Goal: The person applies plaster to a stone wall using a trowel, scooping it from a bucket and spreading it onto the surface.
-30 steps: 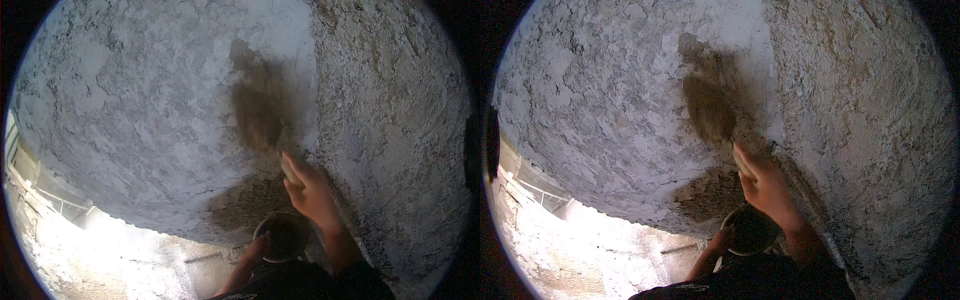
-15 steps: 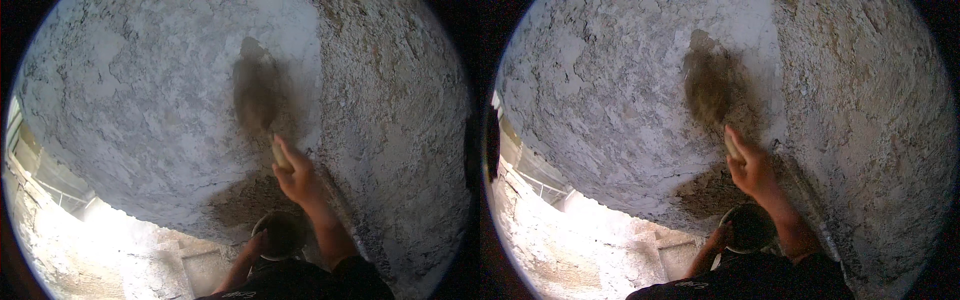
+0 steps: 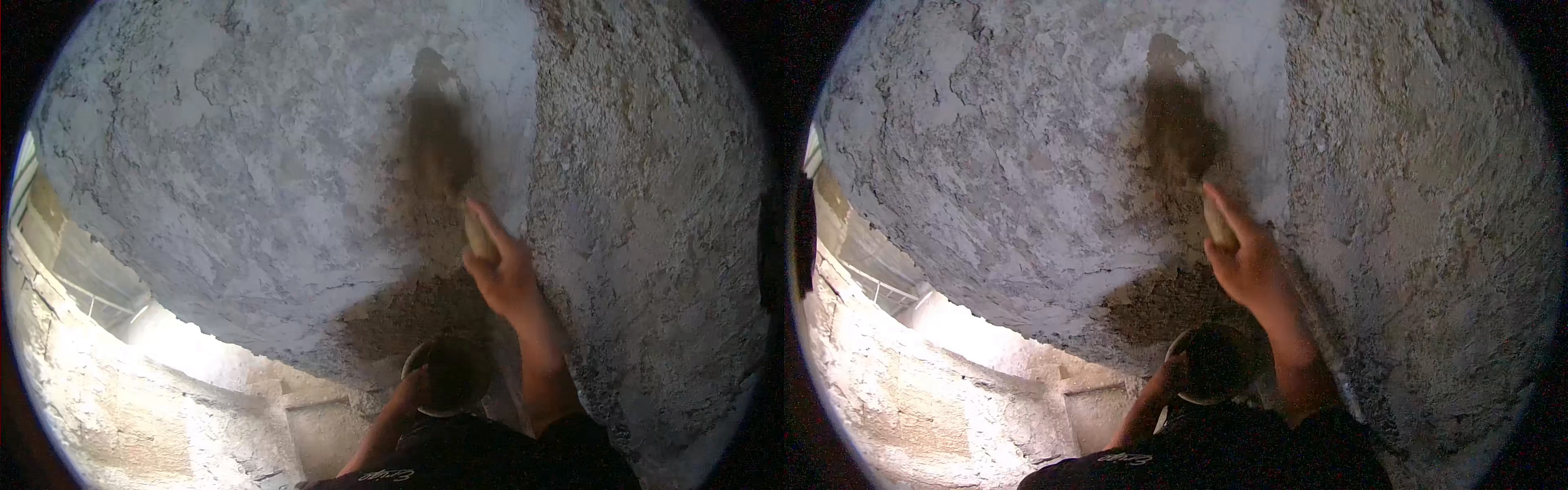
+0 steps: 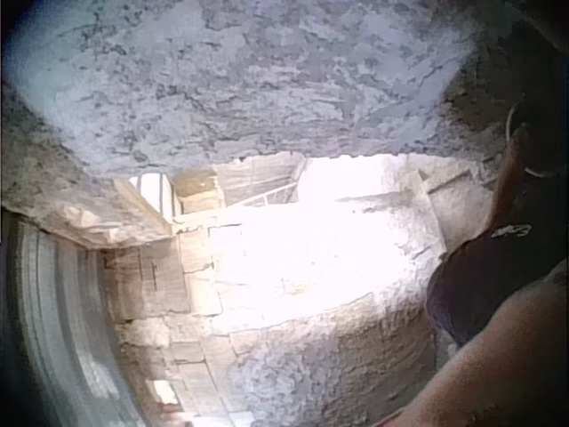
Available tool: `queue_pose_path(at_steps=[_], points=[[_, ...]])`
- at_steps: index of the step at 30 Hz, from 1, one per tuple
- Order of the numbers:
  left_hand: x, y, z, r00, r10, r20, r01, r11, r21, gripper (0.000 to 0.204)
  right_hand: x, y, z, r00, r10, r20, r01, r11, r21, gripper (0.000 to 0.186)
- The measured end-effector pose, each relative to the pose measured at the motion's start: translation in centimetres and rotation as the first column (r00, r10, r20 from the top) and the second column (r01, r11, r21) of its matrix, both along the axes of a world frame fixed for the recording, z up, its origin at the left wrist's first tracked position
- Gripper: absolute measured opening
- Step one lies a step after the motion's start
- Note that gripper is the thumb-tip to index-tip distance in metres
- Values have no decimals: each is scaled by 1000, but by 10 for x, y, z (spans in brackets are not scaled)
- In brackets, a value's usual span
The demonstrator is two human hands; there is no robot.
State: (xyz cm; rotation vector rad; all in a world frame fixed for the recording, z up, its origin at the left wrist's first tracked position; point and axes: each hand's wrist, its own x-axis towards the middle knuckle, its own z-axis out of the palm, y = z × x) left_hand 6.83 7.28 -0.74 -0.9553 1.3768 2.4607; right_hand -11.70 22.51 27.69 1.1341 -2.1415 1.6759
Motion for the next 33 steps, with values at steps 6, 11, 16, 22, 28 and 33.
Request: queue_pose_path(at_steps=[6, 11, 16, 22, 28, 33], points=[[-12, 9, -5, 989, -40, -140, 23, 992, -122, 28, 39, 27, -20, 983, 169, 77, -177, 979, 101, 56], [-6, 9, 13, 973, -229, -21, 214, 932, -293, 25, 16, 34, -10, 999, -33, 20, 34, 998, -56, 60], [-3, 15, 32, 998, -42, -39, 45, 996, 71, 28, -14, 28, 5, 999, -31, 36, 35, 991, -126, 59], [-4, 16, 16, 1000, -11, 10, 11, 997, 74, 25, 10, 40, -31, 989, -78, -127, 85, 995, 45, 57], [-4, -7, -38, 868, -380, -320, 132, 797, -589, 36, 11, 41, -44, 984, -72, 163, 93, 988, -123, 57], [0, -26, -53, 936, -75, -345, 266, 793, 549, 24, -7, 19, -29, 992, -33, 120, 48, 990, -131, 59]])
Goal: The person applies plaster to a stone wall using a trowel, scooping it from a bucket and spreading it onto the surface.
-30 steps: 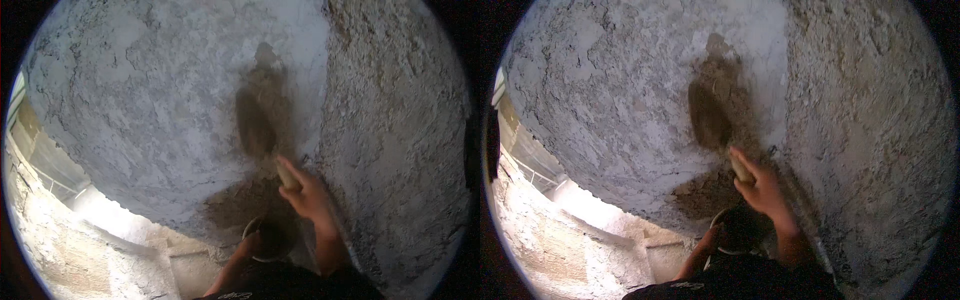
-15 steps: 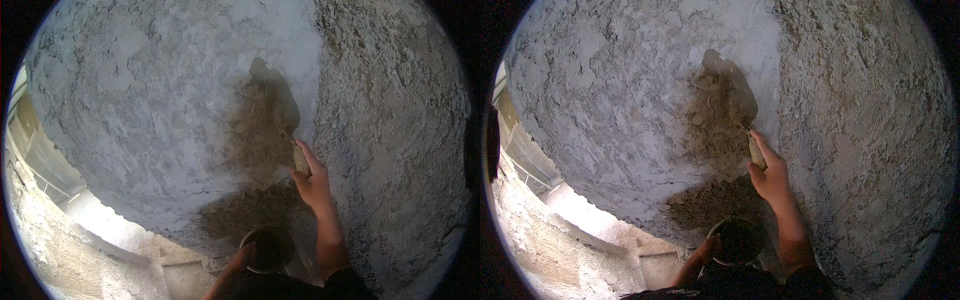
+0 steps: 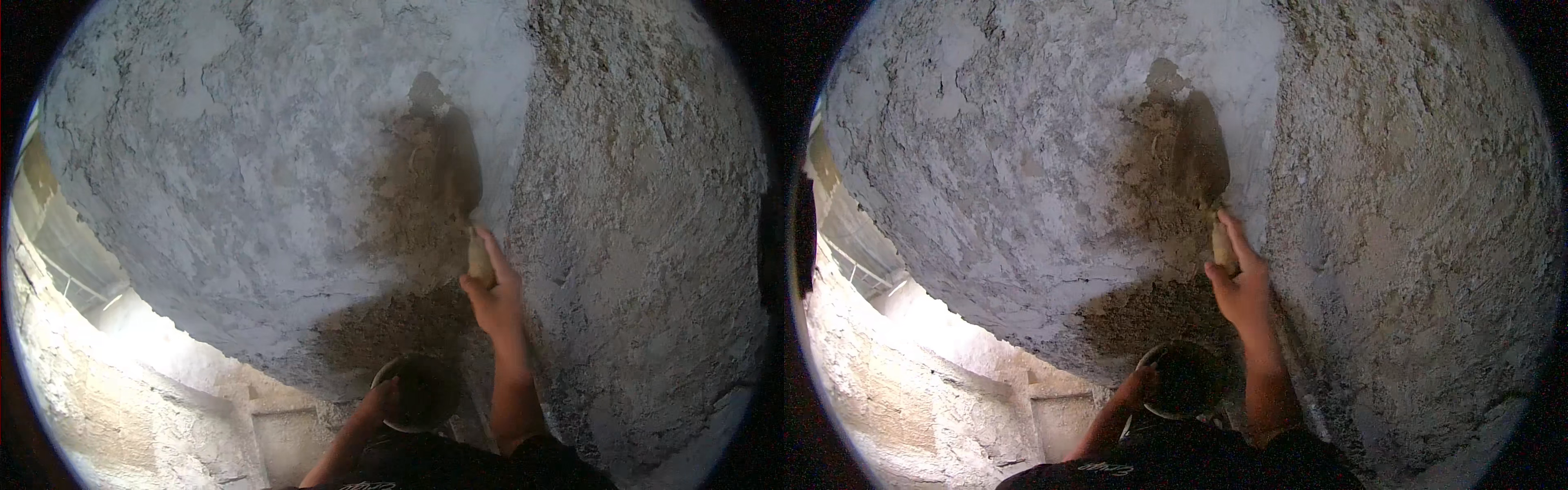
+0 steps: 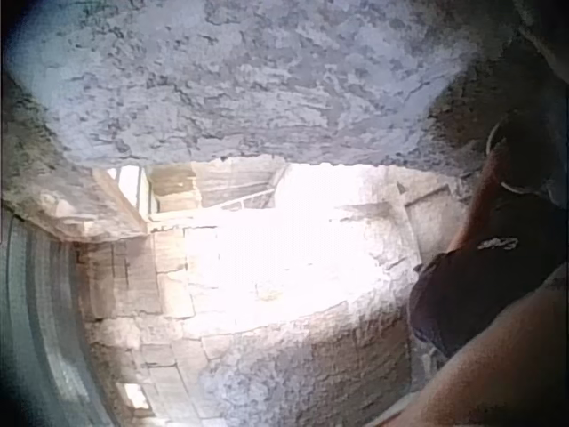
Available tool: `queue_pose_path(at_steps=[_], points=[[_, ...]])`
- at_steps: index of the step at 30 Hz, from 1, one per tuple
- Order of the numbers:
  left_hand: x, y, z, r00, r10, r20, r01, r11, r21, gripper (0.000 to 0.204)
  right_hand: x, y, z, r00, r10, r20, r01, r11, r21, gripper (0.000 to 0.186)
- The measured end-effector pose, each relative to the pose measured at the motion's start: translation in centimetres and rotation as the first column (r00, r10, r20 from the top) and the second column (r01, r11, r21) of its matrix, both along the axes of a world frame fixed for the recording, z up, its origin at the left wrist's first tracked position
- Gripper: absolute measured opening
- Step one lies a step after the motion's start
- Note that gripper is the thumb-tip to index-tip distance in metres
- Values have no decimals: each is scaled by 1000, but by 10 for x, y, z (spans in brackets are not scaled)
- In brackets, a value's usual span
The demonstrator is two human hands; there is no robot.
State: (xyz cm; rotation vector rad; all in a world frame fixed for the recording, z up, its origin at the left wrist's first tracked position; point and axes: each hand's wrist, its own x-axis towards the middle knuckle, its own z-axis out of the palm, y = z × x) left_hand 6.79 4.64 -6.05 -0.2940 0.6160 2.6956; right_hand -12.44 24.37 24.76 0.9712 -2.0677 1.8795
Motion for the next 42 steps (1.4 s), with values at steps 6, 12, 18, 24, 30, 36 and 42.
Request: queue_pose_path(at_steps=[6, 12, 18, 24, 30, 36, 42], points=[[-2, 39, 37, 998, 65, 24, -3, 385, -923, 27, 38, -9, -26, 1000, 12, 4, -13, 997, 76, 61], [-5, 49, 101, 937, 132, 324, 171, 636, -753, 39, 5, -8, -13, 999, -15, 31, 15, 1000, 12, 59], [-2, 59, 106, 978, 74, 195, 131, 509, -851, 34, 15, -23, -36, 999, -9, 34, 7, 997, 71, 65], [6, 39, 69, 994, 84, 64, 21, 439, -898, 34, 36, -13, -27, 993, 96, 70, -97, 995, 9, 56], [8, 46, 80, 947, 49, 319, 289, 310, -906, 33, -9, -38, 11, 955, -109, -275, 125, 991, 42, 58], [20, 60, 91, 954, 101, 281, 160, 620, -768, 52, 29, -41, -14, 929, 204, -310, -172, 977, 127, 56], [26, 55, 93, 989, -127, -81, -82, -8, -997, 25, -12, -50, 17, 882, -109, -458, 82, 994, -77, 54]])
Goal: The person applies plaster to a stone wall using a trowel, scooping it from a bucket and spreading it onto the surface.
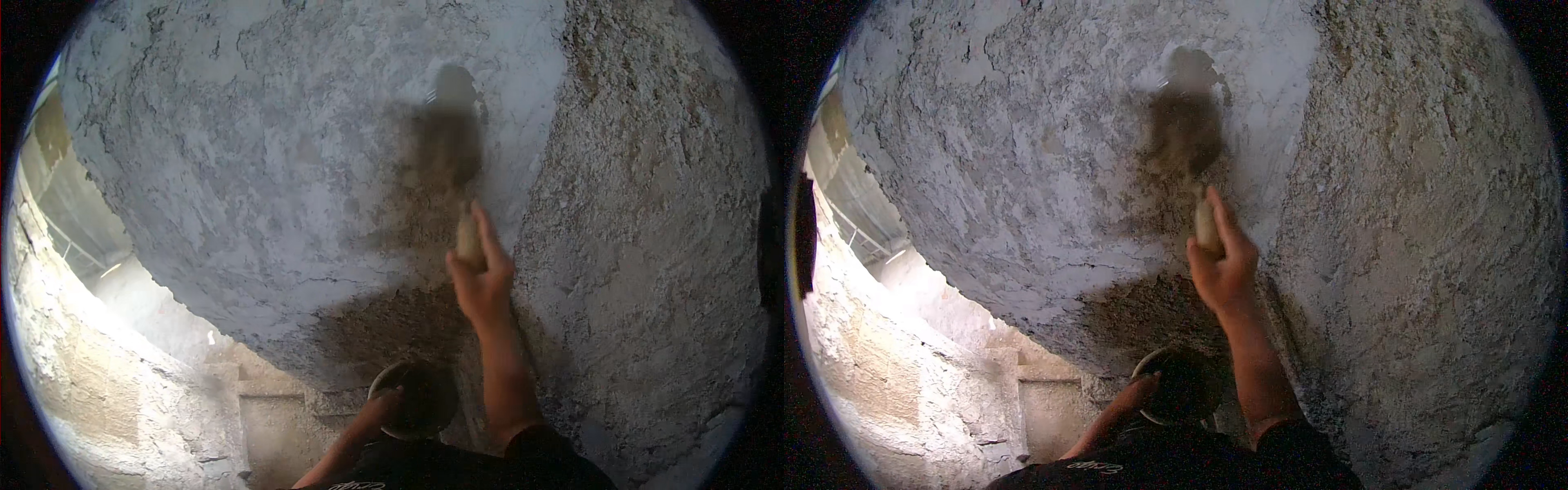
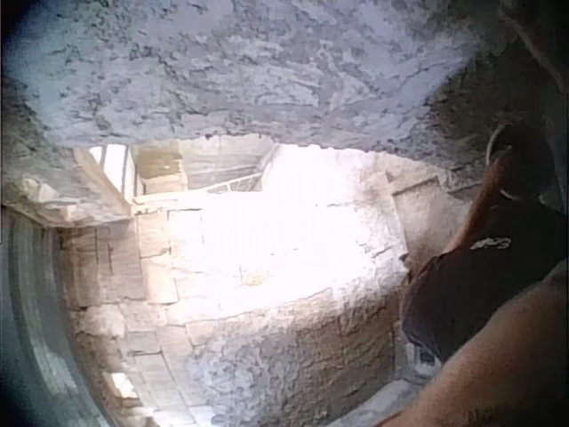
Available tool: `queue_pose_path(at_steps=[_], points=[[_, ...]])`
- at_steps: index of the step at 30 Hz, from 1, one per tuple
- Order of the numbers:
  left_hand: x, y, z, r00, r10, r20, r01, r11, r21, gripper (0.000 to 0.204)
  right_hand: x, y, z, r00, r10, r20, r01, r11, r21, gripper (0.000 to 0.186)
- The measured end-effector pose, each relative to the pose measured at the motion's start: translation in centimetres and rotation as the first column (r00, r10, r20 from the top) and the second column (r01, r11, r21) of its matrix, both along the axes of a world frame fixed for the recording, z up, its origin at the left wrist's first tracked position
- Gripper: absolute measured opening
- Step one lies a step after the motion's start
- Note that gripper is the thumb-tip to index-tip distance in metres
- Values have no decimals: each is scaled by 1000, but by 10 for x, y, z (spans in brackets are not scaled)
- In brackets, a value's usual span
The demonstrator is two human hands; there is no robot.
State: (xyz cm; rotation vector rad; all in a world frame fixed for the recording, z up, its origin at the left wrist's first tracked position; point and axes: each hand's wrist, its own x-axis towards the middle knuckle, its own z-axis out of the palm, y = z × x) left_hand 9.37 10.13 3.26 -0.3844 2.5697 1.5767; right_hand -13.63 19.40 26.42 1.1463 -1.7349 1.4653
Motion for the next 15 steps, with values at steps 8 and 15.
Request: queue_pose_path(at_steps=[8, 15], points=[[-22, -13, 42, 954, 162, 251, -298, 571, 765, 31, -2, 25, -3, 979, 25, 204, -73, 970, 233, 56], [-40, -34, 65, 982, -47, 185, -95, 722, 686, 36, 36, 72, -53, 864, 70, 498, -169, 973, 157, 57]])
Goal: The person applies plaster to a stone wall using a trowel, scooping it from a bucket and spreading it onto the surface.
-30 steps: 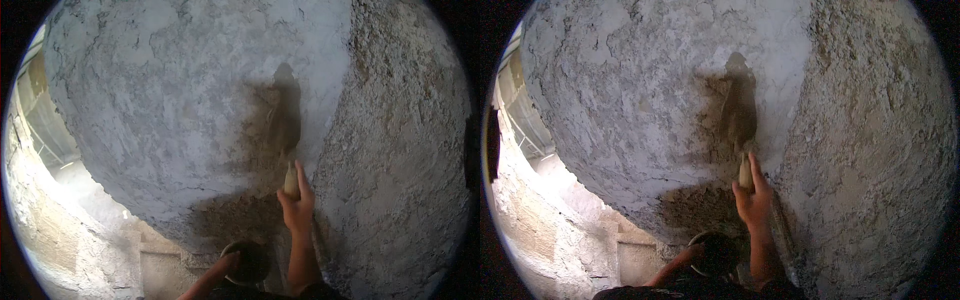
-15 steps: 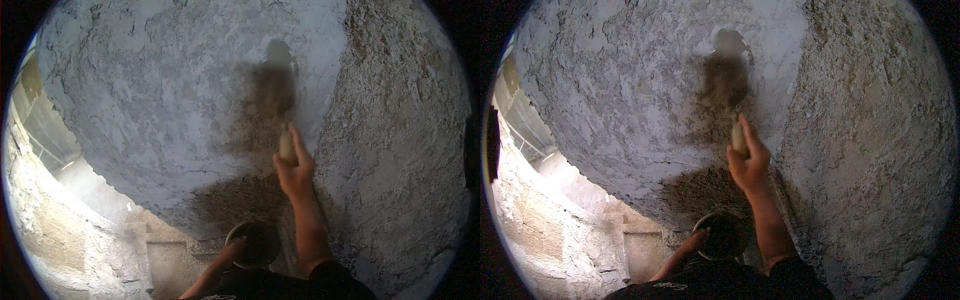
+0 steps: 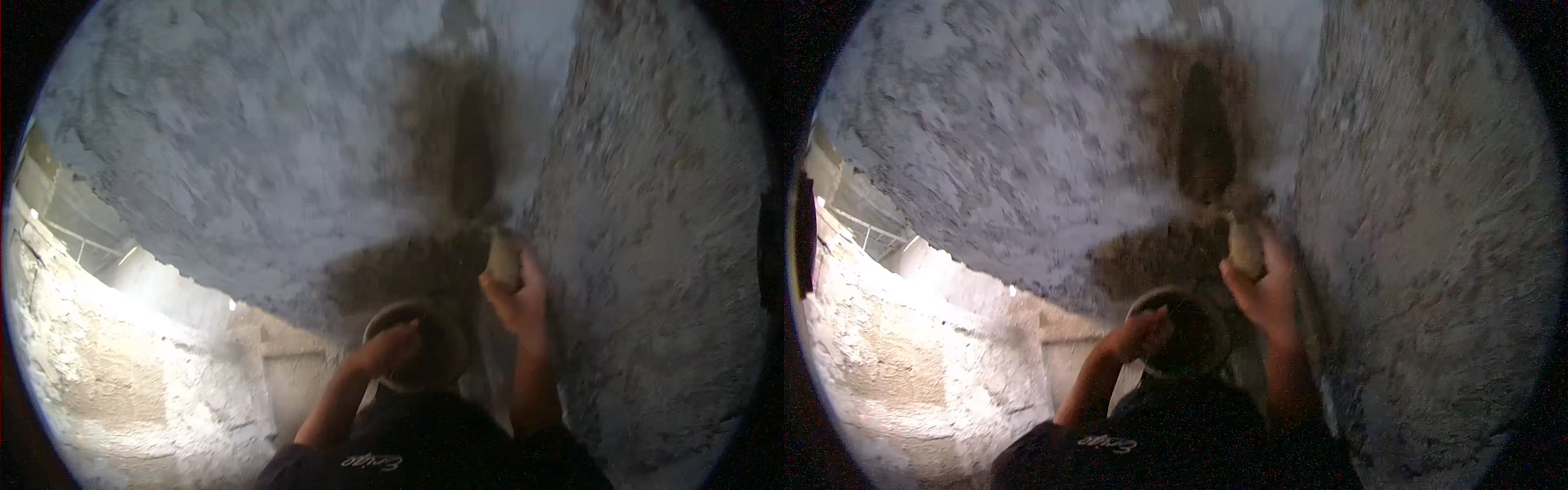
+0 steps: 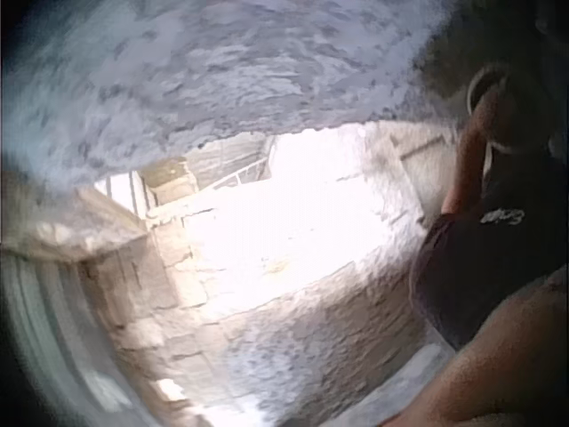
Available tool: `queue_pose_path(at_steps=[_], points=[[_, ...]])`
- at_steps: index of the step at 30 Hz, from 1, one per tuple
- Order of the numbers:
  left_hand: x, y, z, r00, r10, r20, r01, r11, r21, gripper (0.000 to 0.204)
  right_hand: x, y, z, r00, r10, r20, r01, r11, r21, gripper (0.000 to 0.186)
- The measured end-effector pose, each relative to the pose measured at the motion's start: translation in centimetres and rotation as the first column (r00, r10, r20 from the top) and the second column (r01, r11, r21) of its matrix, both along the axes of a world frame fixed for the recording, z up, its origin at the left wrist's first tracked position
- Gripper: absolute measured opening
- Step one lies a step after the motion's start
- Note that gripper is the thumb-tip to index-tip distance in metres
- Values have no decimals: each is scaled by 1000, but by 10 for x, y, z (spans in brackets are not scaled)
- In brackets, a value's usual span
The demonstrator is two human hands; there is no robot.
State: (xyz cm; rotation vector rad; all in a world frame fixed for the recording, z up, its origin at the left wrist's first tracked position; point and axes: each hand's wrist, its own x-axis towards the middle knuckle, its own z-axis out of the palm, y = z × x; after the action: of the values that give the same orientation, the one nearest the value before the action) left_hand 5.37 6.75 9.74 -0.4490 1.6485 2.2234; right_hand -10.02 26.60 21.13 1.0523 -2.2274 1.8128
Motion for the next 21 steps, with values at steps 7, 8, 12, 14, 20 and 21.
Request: queue_pose_path(at_steps=[7, 8, 12, 14, 20, 21], points=[[-9, -2, -52, 962, 18, 271, -115, 930, 348, 31, 24, 61, -89, 734, 177, 655, 100, 927, -363, 49], [-13, -9, -57, 981, -23, 193, -63, 901, 428, 33, 30, 72, -103, 676, 1, 737, 123, 986, -115, 49], [-21, -20, -61, 974, -20, 224, 25, 999, -21, 32, 57, 79, -163, 797, -225, 560, 167, 974, 154, 47], [-26, -21, -53, 973, -142, 182, 206, 891, -405, 30, 72, 85, -186, 933, -258, 253, 149, 912, 383, 44], [-34, -14, -32, 942, 81, 325, -30, 987, -160, 26, 101, 94, -228, 949, -194, 248, 39, 854, 519, 34], [-34, -12, -31, 959, 87, 269, -48, 988, -149, 28, 102, 94, -234, 951, -181, 252, 25, 854, 519, 34]])
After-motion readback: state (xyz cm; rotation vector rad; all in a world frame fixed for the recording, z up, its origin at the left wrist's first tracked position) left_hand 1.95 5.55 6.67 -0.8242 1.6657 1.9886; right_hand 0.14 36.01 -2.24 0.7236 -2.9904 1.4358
